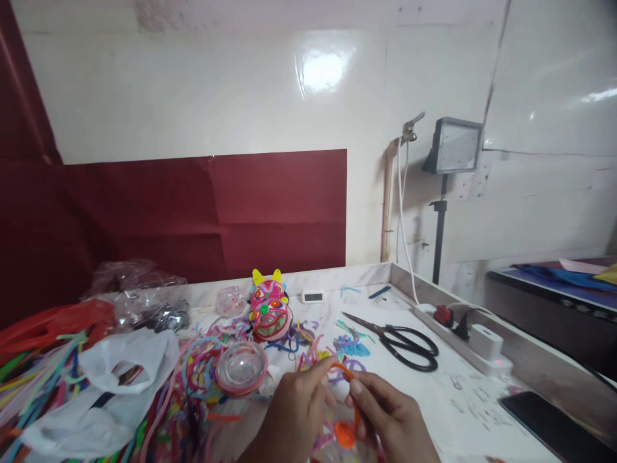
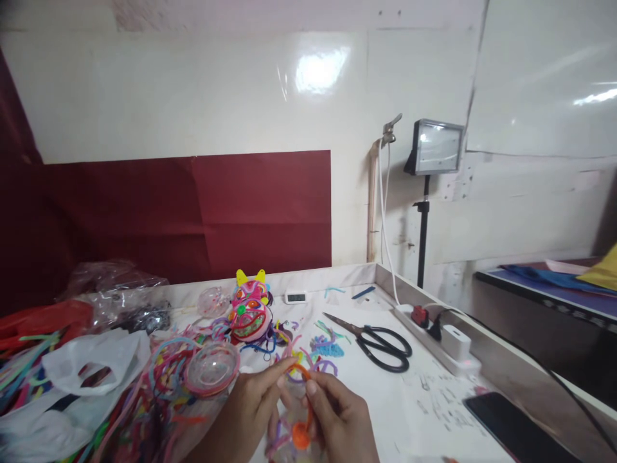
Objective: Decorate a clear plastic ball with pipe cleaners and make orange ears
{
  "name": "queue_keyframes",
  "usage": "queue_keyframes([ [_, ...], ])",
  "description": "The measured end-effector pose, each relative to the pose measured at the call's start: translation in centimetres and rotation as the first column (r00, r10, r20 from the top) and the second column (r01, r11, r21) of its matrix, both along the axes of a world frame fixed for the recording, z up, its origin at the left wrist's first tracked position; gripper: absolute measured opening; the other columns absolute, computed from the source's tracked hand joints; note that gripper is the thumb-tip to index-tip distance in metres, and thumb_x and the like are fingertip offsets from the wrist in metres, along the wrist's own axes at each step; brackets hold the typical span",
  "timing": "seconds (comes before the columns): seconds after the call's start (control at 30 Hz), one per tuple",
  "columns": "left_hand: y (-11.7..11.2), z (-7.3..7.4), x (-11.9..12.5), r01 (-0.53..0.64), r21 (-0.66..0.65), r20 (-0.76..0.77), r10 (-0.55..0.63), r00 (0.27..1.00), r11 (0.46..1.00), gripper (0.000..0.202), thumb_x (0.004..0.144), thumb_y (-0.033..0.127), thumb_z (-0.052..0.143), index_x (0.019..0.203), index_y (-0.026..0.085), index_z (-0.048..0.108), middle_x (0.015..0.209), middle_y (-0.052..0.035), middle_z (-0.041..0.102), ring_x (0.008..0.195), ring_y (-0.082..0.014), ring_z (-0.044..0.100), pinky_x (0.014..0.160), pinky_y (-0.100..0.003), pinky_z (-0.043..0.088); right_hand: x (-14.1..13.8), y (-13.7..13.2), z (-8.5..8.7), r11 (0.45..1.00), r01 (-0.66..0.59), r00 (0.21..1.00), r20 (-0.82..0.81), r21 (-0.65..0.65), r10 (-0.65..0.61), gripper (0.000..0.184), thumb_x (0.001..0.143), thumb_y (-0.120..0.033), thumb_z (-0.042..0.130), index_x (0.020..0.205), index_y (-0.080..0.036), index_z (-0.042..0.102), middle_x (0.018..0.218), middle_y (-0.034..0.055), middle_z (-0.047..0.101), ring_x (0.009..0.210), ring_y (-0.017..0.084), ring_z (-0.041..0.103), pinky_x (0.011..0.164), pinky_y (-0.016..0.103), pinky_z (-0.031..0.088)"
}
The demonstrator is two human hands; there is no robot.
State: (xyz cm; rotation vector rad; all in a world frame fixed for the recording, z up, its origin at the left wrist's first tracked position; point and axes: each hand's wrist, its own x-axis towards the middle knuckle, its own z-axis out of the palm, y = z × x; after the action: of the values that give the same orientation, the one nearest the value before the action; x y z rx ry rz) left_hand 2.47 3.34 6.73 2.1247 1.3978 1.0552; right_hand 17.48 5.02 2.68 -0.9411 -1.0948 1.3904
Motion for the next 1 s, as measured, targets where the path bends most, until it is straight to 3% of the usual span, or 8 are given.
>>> queue_keyframes([
  [0.17,0.0,-0.1,0.0,-0.022,-0.002,0.012,0.022,1.0,1.0,0.044,0.084,0.014,0.037,0.121,0.021,0.061,0.066,-0.0016,0.072,0.058,-0.015,0.065,0.053,-0.021,0.049,0.0,0.1,-0.3,0.999,0.019,0.999,0.043,0.037,-0.021,0.04,0.063,-0.055,0.072,0.074,-0.017,0.07,0.052,-0.0014,0.055,0.04,0.009,0.041,0.039,0.02,0.031],
  [0.4,0.1,0.0,0.1,-0.005,-0.022,0.0,0.005,1.0,1.0,0.04,0.087,0.018,0.036,0.116,0.021,0.063,0.05,0.0016,0.064,0.051,-0.0148,0.063,0.049,-0.019,0.046,0.3,0.1,0.1,0.998,0.002,0.997,0.08,0.066,-0.007,0.039,0.064,-0.052,0.072,0.078,-0.016,0.072,0.053,-0.0002,0.057,0.043,0.009,0.041,0.041,0.021,0.032],
  [0.53,0.3,-0.1,0.0,-0.003,0.001,0.0,0.003,1.0,1.0,0.039,0.087,0.02,0.035,0.111,0.02,0.065,0.057,-0.001,0.068,0.049,-0.0142,0.062,0.045,-0.019,0.043,0.2,0.0,0.3,0.999,0.005,0.997,0.071,0.052,-0.009,0.042,0.063,-0.054,0.073,0.083,-0.017,0.073,0.058,0.0009,0.061,0.044,0.009,0.042,0.041,0.02,0.031],
  [0.77,0.1,0.0,-0.2,-0.037,-0.05,0.083,0.041,0.996,0.998,0.039,0.088,0.02,0.033,0.112,0.019,0.063,0.071,-0.0032,0.073,0.037,-0.0095,0.054,0.038,-0.018,0.039,-1.0,-0.2,0.4,0.999,-0.014,0.998,0.062,0.05,0.011,0.045,0.066,-0.058,0.069,0.077,-0.015,0.07,0.036,-0.0046,0.047,0.035,0.007,0.037,0.04,0.019,0.024],
  [1.0,0.2,0.5,-0.5,-0.074,-0.1,0.162,0.09,0.983,0.992,0.034,0.089,0.025,0.032,0.106,0.02,0.06,0.064,0.0001,0.069,0.034,-0.0092,0.05,0.038,-0.018,0.037,-1.4,0.5,1.3,0.991,-0.124,0.988,0.097,0.043,0.119,0.049,0.064,-0.062,0.067,0.072,-0.014,0.065,0.036,-0.002,0.053,0.028,0.005,0.035,0.034,0.018,0.02],
])
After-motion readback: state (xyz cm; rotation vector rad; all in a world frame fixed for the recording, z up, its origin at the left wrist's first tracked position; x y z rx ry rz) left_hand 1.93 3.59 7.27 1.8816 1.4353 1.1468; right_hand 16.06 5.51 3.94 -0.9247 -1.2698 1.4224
